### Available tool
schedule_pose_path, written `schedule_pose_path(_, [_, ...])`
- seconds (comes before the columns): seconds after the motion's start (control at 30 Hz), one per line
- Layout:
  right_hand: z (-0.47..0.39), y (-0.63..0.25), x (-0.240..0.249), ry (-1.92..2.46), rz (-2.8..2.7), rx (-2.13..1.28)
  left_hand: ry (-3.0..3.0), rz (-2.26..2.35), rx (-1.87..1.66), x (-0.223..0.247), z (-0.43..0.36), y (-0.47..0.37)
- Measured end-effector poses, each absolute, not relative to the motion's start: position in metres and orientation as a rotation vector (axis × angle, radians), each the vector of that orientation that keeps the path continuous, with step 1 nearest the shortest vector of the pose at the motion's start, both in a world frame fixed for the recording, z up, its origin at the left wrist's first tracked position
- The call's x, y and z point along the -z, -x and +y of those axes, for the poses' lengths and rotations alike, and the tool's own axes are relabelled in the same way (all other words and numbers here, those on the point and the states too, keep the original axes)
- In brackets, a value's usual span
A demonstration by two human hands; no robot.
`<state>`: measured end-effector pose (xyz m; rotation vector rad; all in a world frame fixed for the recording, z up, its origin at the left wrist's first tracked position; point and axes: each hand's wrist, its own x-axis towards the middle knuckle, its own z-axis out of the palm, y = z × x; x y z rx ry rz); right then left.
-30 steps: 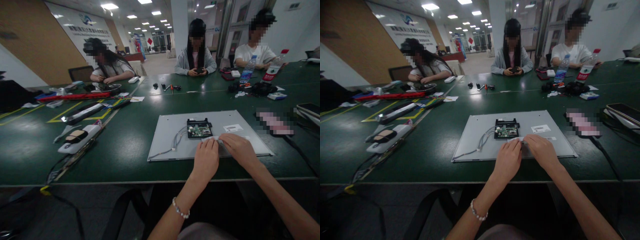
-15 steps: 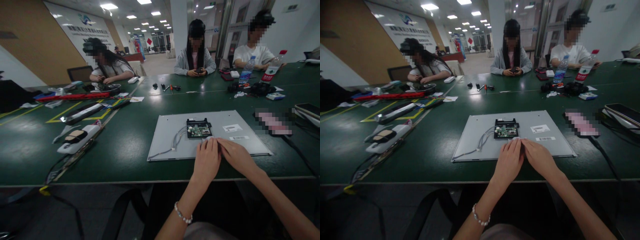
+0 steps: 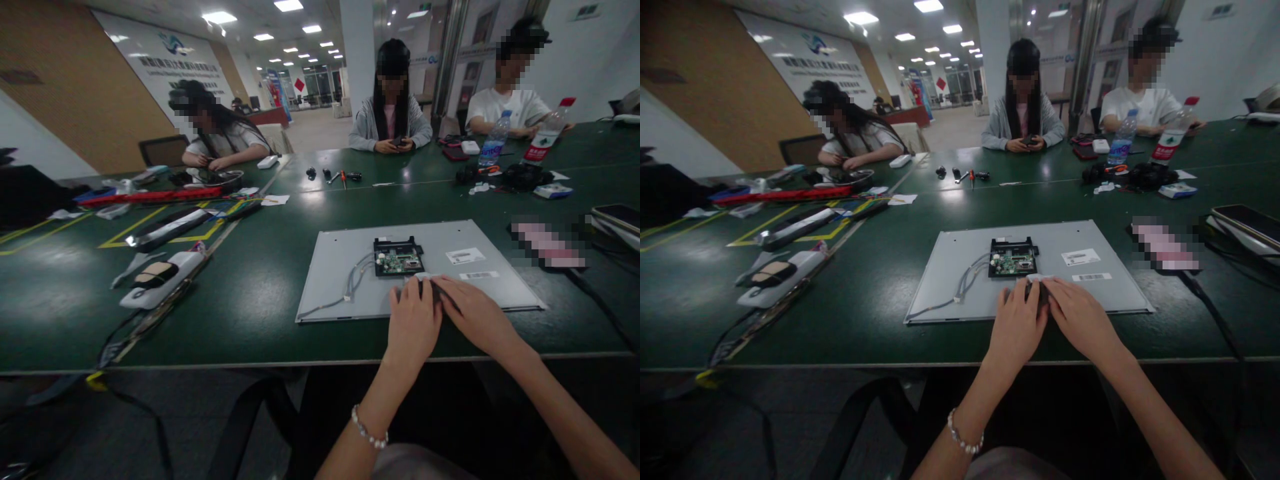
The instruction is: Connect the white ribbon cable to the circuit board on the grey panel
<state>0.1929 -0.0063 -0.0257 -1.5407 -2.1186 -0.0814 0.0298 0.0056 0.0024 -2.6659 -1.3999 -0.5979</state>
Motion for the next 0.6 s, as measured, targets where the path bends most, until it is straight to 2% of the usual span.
schedule_pose_path(0.6, [-0.011,-0.212,0.021,1.463,-1.888,-0.002,2.625,-1.391,0.688,-0.002,0.003,-0.024])
